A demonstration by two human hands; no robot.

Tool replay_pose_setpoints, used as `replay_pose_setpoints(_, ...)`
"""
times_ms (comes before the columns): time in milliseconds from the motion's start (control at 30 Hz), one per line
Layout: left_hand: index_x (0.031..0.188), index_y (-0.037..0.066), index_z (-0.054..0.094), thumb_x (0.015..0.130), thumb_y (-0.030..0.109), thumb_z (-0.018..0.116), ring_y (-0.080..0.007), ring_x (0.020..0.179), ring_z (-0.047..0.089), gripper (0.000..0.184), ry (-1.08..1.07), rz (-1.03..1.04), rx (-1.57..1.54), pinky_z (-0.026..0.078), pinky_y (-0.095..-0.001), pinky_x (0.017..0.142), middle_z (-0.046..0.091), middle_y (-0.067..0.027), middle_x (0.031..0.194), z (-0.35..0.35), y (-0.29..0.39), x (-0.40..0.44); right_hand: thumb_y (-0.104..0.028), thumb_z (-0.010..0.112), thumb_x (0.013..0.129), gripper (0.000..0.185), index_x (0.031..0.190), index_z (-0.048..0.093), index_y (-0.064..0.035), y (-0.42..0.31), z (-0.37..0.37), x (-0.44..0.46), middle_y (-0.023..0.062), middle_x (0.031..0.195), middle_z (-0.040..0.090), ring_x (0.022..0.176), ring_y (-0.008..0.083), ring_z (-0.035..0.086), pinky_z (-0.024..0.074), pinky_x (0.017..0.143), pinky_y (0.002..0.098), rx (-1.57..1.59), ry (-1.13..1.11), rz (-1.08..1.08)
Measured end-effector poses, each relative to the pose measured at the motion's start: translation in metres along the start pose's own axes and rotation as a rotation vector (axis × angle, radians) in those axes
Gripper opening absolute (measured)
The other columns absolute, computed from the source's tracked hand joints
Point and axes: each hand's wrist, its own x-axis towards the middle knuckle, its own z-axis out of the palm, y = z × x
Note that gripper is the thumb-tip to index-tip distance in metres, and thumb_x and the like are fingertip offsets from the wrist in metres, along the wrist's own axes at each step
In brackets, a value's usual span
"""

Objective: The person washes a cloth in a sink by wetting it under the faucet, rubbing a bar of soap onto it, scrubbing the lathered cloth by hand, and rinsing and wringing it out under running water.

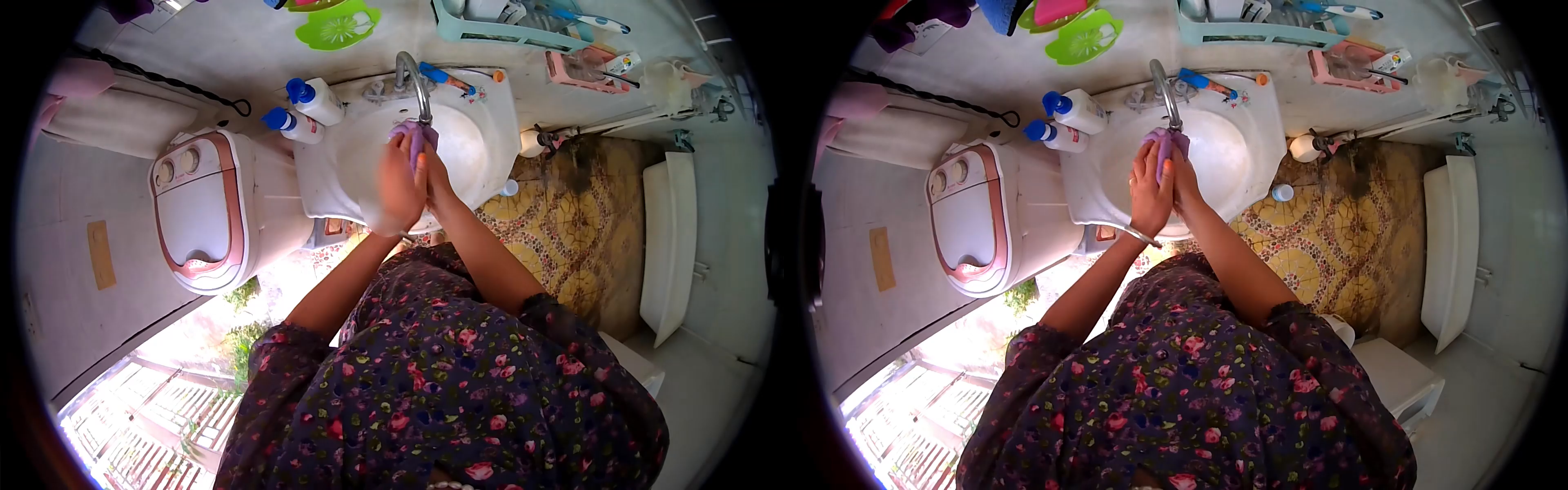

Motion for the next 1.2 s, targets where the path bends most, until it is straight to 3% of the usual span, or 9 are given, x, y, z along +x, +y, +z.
replay_pose_setpoints(167,0.108,-0.001,0.053,0.092,0.015,0.039,-0.0367,0.098,0.049,0.026,-0.005,-0.003,0.029,0.041,-0.0412,0.083,0.053,-0.0210,0.107,-0.011,0.008,0.018,-0.040,0.046,0.091,0.038,0.107,0.053,-0.0070,0.015,-0.002,0.001,0.0043,0.091,0.057,0.080,0.0135,0.058,0.0480,0.067,0.0259,-0.051,0.088,-0.063)
replay_pose_setpoints(233,0.109,-0.002,0.052,0.094,0.016,0.038,-0.0366,0.093,0.049,0.027,-0.087,-0.292,-0.141,0.042,-0.0404,0.082,0.053,-0.0205,0.103,-0.006,0.002,0.024,-0.039,0.047,0.090,0.039,0.109,0.053,-0.0058,0.008,-0.008,-0.001,0.0030,0.094,0.057,0.083,0.0117,0.057,0.0466,0.071,0.0242,-0.172,0.081,0.046)
replay_pose_setpoints(467,0.124,-0.004,0.039,0.090,0.010,0.041,-0.0356,0.100,0.053,0.037,-0.507,-0.500,-0.229,0.044,-0.0411,0.085,0.050,-0.0218,0.113,-0.005,-0.038,0.054,-0.032,0.047,0.092,0.032,0.113,0.053,-0.0081,-0.002,-0.001,-0.018,0.0040,0.105,0.061,0.094,0.0150,0.059,0.0475,0.082,0.0286,0.125,0.005,-0.004)
replay_pose_setpoints(633,0.120,-0.005,0.044,0.088,0.007,0.038,-0.0349,0.088,0.058,0.035,-0.193,-0.435,-0.838,0.045,-0.0378,0.082,0.056,-0.0233,0.109,0.045,-0.101,0.038,-0.028,0.046,0.091,0.027,0.107,0.053,-0.0062,-0.010,-0.018,-0.003,0.0057,0.099,0.061,0.090,0.0162,0.060,0.0490,0.078,0.0309,0.082,0.071,-0.043)
replay_pose_setpoints(733,0.103,0.005,0.059,0.093,0.031,0.046,-0.0126,0.078,0.056,0.030,-0.216,-0.613,-1.016,0.047,-0.0280,0.071,0.058,-0.0006,0.083,0.015,-0.030,0.026,-0.023,0.046,0.088,0.016,0.093,0.053,-0.0095,-0.011,-0.023,0.021,0.0027,0.085,0.058,0.073,0.0134,0.059,0.0496,0.070,0.0289,0.081,0.200,-0.011)
replay_pose_setpoints(867,0.096,0.001,0.058,0.090,0.025,0.053,-0.0241,0.079,0.056,0.025,0.379,0.038,0.136,0.044,-0.0357,0.080,0.059,-0.0090,0.091,0.035,0.006,0.007,-0.037,0.051,0.091,0.027,0.099,0.054,-0.0104,0.013,-0.030,0.039,0.0024,0.087,0.057,0.076,0.0121,0.057,0.0484,0.063,0.0254,-0.051,0.141,-0.162)
replay_pose_setpoints(967,0.098,0.003,0.059,0.092,0.037,0.048,-0.0299,0.084,0.057,0.036,0.131,-0.263,-0.162,0.044,-0.0414,0.084,0.059,-0.0152,0.101,0.045,-0.032,0.018,-0.037,0.053,0.091,0.033,0.105,0.055,-0.0070,-0.003,0.008,-0.001,0.0034,0.094,0.059,0.081,0.0122,0.058,0.0480,0.067,0.0250,-0.060,0.256,-0.157)
replay_pose_setpoints(1067,0.097,0.004,0.054,0.087,0.024,0.052,-0.0211,0.082,0.054,0.022,-0.524,-0.414,-1.271,0.043,-0.0335,0.071,0.055,-0.0110,0.084,0.059,-0.078,0.030,-0.036,0.055,0.090,0.040,0.107,0.057,-0.0001,0.005,0.004,-0.004,0.0053,0.094,0.062,0.086,0.0130,0.058,0.0469,0.073,0.0252,-0.275,0.241,-0.263)
replay_pose_setpoints(1200,0.112,0.001,0.051,0.092,0.031,0.044,-0.0307,0.097,0.054,0.037,0.001,-0.331,-0.415,0.042,-0.0390,0.085,0.056,-0.0167,0.105,0.052,-0.028,0.017,-0.038,0.054,0.090,0.039,0.103,0.058,-0.0016,-0.010,-0.003,0.011,0.0058,0.089,0.061,0.077,0.0145,0.059,0.0484,0.065,0.0284,-0.219,0.179,-0.152)
